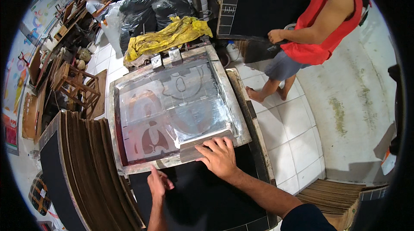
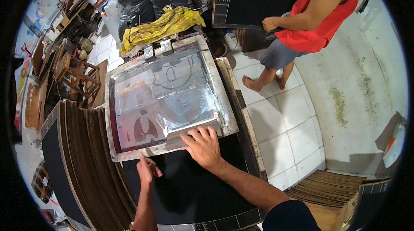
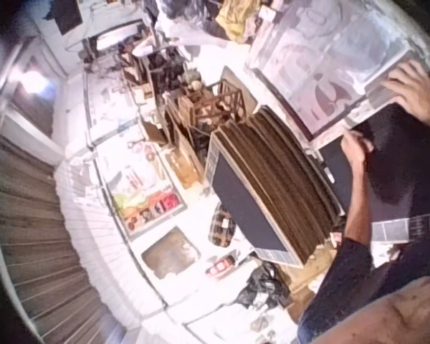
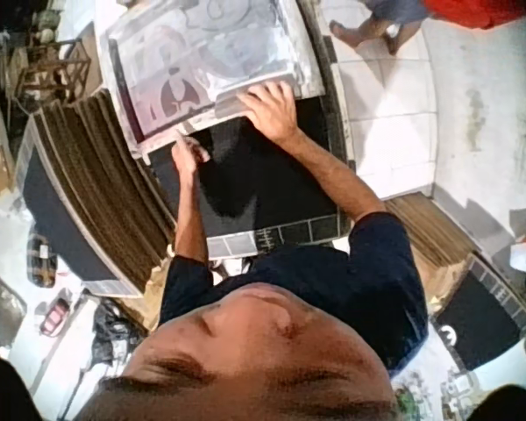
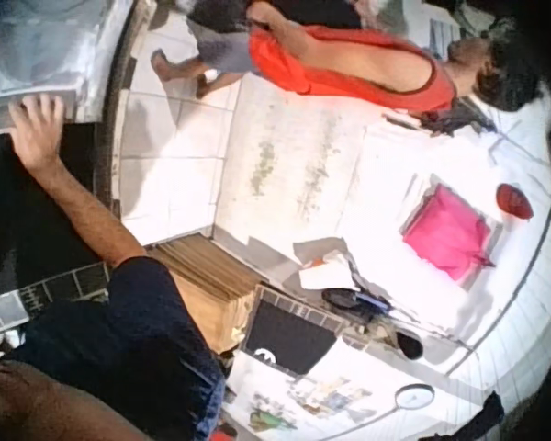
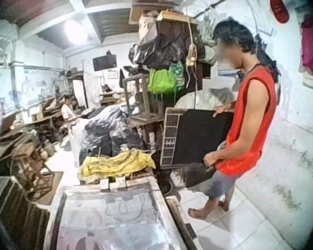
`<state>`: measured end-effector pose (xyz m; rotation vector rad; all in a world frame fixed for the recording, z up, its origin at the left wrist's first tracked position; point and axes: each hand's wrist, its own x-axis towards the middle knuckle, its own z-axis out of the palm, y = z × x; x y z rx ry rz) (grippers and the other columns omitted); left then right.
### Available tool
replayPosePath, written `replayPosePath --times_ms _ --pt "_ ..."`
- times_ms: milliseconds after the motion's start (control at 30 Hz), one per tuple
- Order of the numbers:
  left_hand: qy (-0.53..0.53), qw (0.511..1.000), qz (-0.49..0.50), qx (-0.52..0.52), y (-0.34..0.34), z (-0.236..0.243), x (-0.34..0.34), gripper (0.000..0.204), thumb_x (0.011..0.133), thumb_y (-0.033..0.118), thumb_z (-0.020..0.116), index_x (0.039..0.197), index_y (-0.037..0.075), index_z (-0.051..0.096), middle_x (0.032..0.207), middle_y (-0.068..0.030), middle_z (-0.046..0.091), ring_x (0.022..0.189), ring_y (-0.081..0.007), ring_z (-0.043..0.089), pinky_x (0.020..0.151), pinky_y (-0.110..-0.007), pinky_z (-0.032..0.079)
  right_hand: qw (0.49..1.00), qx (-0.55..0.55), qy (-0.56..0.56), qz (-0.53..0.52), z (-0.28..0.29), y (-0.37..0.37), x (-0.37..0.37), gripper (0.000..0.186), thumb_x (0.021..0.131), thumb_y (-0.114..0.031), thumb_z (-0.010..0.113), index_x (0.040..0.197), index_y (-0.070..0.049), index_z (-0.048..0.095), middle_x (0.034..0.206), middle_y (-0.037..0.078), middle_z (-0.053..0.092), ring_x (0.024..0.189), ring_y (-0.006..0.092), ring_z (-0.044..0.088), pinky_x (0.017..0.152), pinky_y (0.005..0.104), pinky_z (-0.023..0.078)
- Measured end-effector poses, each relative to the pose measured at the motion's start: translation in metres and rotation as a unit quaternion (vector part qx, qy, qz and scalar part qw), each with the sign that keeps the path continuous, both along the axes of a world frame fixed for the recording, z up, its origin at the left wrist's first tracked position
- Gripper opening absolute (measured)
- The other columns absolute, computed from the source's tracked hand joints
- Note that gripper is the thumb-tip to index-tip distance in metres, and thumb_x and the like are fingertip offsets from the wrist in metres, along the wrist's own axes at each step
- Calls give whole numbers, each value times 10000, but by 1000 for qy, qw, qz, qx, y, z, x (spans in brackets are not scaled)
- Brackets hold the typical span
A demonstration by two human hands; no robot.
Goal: The person aligns a screen printing frame over a black board, uses a squeegee to press the screen, and then uses a small tool to scrape residue from the screen mesh. The person repeats the alignment and scraping process on the same board.
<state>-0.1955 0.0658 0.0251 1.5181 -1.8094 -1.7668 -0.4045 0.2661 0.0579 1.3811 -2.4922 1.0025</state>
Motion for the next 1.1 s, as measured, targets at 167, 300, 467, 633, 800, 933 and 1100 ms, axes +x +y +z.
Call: replayPosePath --times_ms 167,300,467,633,800,933,1100 --pt "-73 815 -117 -563 2 3 -3 641 881 501 817 1237 -8 662 1285 -214 647 1220 -409 593 1057 -551 454 1000 9 15 3 1 -1 -3 400 813 -194 820 1210 -165 773 1103 12 651 1069 236 594 993 454 402" --pt "-68 764 -217 -603 -2 -9 -13 845 827 532 841 1448 36 554 1487 -202 538 1475 -417 409 1253 -636 213 999 47 -10 24 7 -2 -5 329 869 -63 693 1176 -128 793 1102 28 668 1079 237 600 980 438 420" --pt "-111 769 -217 -592 -8 -17 -12 732 860 543 800 1379 60 618 1414 -164 587 1428 -378 461 1229 -613 255 994 104 -9 41 19 -7 -12 460 742 -78 811 1191 -174 787 1098 14 648 1049 251 597 916 426 443" --pt "-70 771 -243 -585 -25 -21 -12 622 885 550 748 1255 58 661 1228 -136 639 1259 -342 554 1201 -601 280 989 114 -37 86 36 -7 -25 453 744 -222 876 1184 -154 791 1097 29 672 1037 272 608 925 436 449" --pt "-87 749 -259 -603 -29 -32 -6 648 909 581 708 1273 53 621 1224 -142 609 1235 -359 546 1201 -630 271 970 29 -218 107 42 -12 -70 319 970 -364 726 1117 -90 800 978 111 748 954 313 653 896 450 470" --pt "-102 740 -253 -615 -26 -39 -1 696 907 612 712 1309 55 598 1234 -140 601 1245 -358 541 1200 -646 263 985 70 -145 64 22 -40 -124 296 936 -90 657 1218 -54 739 1003 118 741 1002 316 642 927 450 485" --pt "-94 734 -244 -626 -25 -42 0 648 909 585 718 1287 67 626 1228 -121 601 1249 -348 540 1191 -657 260 987 96 5 131 -15 -84 -153 409 904 -77 699 1311 -38 690 1213 123 668 1165 328 577 1014 472 463"
